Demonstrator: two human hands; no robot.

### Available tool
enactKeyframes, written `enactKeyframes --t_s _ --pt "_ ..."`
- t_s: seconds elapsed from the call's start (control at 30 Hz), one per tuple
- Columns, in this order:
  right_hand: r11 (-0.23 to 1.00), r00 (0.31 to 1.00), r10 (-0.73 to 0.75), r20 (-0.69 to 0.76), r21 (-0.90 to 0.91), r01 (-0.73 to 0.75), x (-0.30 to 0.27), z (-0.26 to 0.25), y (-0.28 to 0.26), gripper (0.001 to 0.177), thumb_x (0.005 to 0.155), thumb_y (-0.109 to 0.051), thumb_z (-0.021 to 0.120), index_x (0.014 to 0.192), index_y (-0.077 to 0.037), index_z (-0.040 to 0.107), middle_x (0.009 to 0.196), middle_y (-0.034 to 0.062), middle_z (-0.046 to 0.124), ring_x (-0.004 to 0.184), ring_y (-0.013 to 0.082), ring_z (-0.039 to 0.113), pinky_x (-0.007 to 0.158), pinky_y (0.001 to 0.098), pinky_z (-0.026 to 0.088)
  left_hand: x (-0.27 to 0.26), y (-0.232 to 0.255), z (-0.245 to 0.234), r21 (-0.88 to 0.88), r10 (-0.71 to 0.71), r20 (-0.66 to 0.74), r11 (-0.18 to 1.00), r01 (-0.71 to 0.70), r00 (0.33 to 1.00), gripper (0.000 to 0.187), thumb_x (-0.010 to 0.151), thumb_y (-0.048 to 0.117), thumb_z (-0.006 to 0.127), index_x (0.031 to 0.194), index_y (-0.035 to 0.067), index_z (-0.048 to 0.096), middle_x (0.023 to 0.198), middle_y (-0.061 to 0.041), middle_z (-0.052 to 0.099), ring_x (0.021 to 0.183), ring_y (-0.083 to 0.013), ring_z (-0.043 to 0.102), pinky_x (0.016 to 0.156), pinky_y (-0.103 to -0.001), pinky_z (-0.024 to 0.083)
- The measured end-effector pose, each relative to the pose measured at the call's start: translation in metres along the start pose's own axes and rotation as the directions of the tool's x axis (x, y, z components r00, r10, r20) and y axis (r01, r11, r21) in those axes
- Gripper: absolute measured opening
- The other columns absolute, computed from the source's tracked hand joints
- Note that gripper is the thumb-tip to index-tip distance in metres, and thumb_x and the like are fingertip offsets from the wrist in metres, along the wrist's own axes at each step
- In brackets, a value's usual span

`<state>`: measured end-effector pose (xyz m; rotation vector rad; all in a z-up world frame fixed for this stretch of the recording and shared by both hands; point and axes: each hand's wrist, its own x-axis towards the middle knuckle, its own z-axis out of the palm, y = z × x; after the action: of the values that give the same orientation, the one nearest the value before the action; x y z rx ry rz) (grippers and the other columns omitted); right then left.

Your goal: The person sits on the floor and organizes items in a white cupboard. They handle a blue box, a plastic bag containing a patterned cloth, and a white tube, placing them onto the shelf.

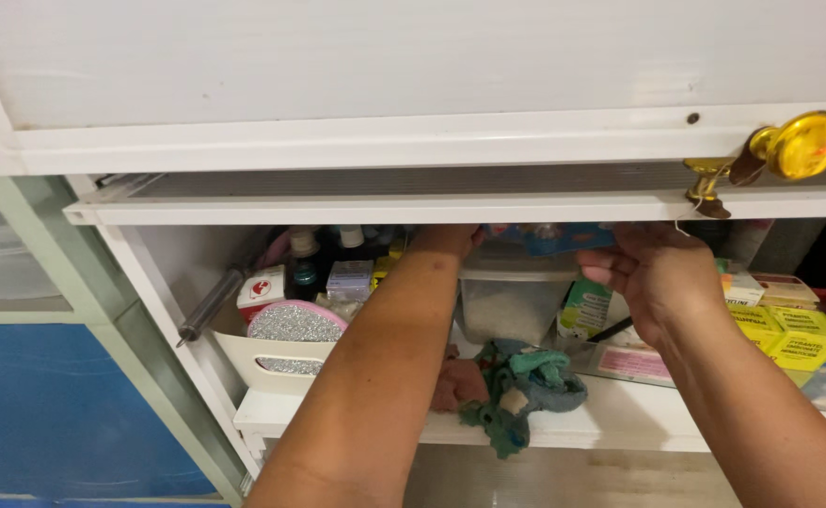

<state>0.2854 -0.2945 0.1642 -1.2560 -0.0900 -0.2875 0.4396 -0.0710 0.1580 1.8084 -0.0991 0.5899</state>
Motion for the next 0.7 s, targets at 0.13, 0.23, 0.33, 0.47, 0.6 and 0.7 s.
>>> enactKeyframes --t_s 0.13,0.23,0.33,0.47,0.6,0.7 --pt "0.999 1.000 -0.005 0.000 0.033 0.005 0.013 0.007 0.010 0.022 0.102 -0.004 0.049 0.121 0.006 0.055 0.115 0.0196 0.064 0.089 0.0367 0.070 0.076 0.0454 0.059 0.017 -0.013 0.009 0.234 0.414 -0.082 0.892 -0.387 0.906 0.031 0.099 0.027 0.059 0.121 0.006 0.065 0.110 -0.019 0.068 0.095 -0.0333 0.062 0.079 -0.042 0.047" --pt "0.996 0.998 0.060 -0.010 0.073 -0.059 0.025 0.015 0.017 0.021 0.101 -0.002 0.048 0.121 0.002 0.054 0.115 0.0206 0.063 0.089 0.0358 0.071 0.077 0.0449 0.061 0.004 -0.030 0.000 0.411 0.615 -0.098 0.741 -0.530 0.783 0.032 0.101 0.027 0.055 0.124 0.006 0.065 0.116 -0.021 0.068 0.103 -0.0370 0.064 0.087 -0.045 0.050" --pt "0.986 0.987 0.158 0.001 0.049 -0.158 0.039 0.029 0.020 0.024 0.102 -0.006 0.043 0.121 0.001 0.055 0.112 0.0200 0.067 0.091 0.0324 0.072 0.079 0.0421 0.063 -0.030 -0.031 -0.016 0.673 0.579 -0.030 0.615 -0.412 0.815 0.025 0.100 0.024 0.054 0.112 0.012 0.072 0.117 -0.021 0.070 0.110 -0.0402 0.065 0.095 -0.051 0.048" --pt "0.977 0.991 0.100 0.086 -0.196 -0.082 0.031 0.043 0.015 0.022 0.105 -0.015 0.050 0.120 0.000 0.057 0.094 0.0162 0.071 0.074 0.0262 0.070 0.062 0.0377 0.059 -0.114 -0.008 -0.043 0.235 0.437 -0.273 0.894 -0.381 0.857 0.028 0.103 0.029 0.060 0.101 0.003 0.072 0.098 -0.021 0.071 0.092 -0.0404 0.067 0.079 -0.049 0.052" --pt "0.864 1.000 -0.007 0.020 -0.504 0.017 -0.001 0.053 0.005 0.026 0.105 -0.018 0.055 0.127 -0.004 0.054 0.076 0.0169 0.068 0.054 0.0266 0.062 0.044 0.0376 0.049 -0.204 0.021 -0.071 -0.170 0.032 -0.081 0.984 -0.046 0.996 0.029 0.102 0.031 0.063 0.099 0.006 0.078 0.063 -0.013 0.058 0.059 -0.0204 0.049 0.054 -0.036 0.041" --pt "0.827 0.977 -0.182 0.108 -0.522 0.211 -0.040 0.052 0.020 0.034 0.104 -0.014 0.060 0.137 -0.007 0.054 0.073 0.0141 0.067 0.053 0.0202 0.061 0.042 0.0330 0.048 -0.253 0.021 -0.093 -0.333 -0.234 0.152 0.903 0.273 0.960 0.030 0.100 0.033 0.059 0.098 0.006 0.072 0.054 -0.007 0.059 0.046 -0.0143 0.054 0.047 -0.030 0.040"
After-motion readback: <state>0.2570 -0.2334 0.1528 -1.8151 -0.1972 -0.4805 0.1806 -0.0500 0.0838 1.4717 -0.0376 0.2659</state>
